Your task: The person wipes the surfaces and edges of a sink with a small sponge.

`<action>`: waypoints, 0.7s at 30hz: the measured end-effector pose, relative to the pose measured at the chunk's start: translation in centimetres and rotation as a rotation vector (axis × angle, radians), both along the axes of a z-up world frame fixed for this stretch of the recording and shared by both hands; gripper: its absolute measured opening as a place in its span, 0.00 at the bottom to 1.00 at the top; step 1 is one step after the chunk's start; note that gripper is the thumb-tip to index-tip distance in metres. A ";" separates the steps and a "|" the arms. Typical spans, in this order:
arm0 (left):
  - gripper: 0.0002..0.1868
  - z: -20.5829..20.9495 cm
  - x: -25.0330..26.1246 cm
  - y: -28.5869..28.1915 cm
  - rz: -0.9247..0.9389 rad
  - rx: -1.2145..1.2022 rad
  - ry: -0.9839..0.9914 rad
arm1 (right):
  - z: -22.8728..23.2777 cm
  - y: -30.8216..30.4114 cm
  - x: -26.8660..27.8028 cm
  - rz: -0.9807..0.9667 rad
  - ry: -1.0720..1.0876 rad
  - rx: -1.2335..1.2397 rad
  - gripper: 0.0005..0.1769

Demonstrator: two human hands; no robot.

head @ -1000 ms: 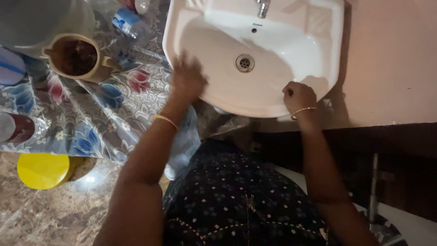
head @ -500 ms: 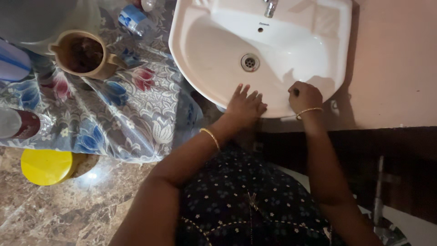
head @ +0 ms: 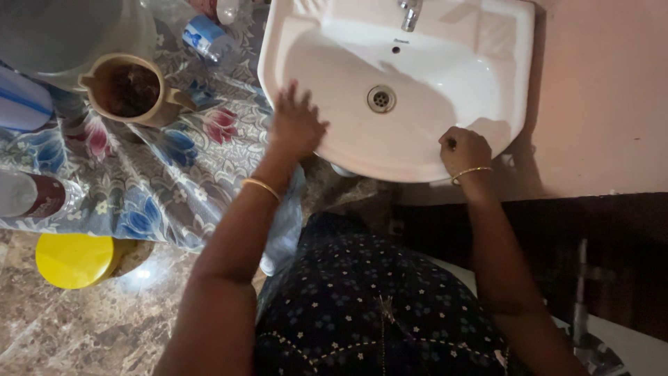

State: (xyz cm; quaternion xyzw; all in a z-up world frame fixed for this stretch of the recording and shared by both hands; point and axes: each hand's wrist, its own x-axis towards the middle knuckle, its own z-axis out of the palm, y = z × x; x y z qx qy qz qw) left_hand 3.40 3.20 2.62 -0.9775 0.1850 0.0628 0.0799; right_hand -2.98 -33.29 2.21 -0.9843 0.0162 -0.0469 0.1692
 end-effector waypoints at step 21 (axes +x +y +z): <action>0.33 -1.7 1.9 3.9 -0.062 -0.340 -0.117 | 1.1 0.4 -0.5 0.024 -0.048 0.033 0.04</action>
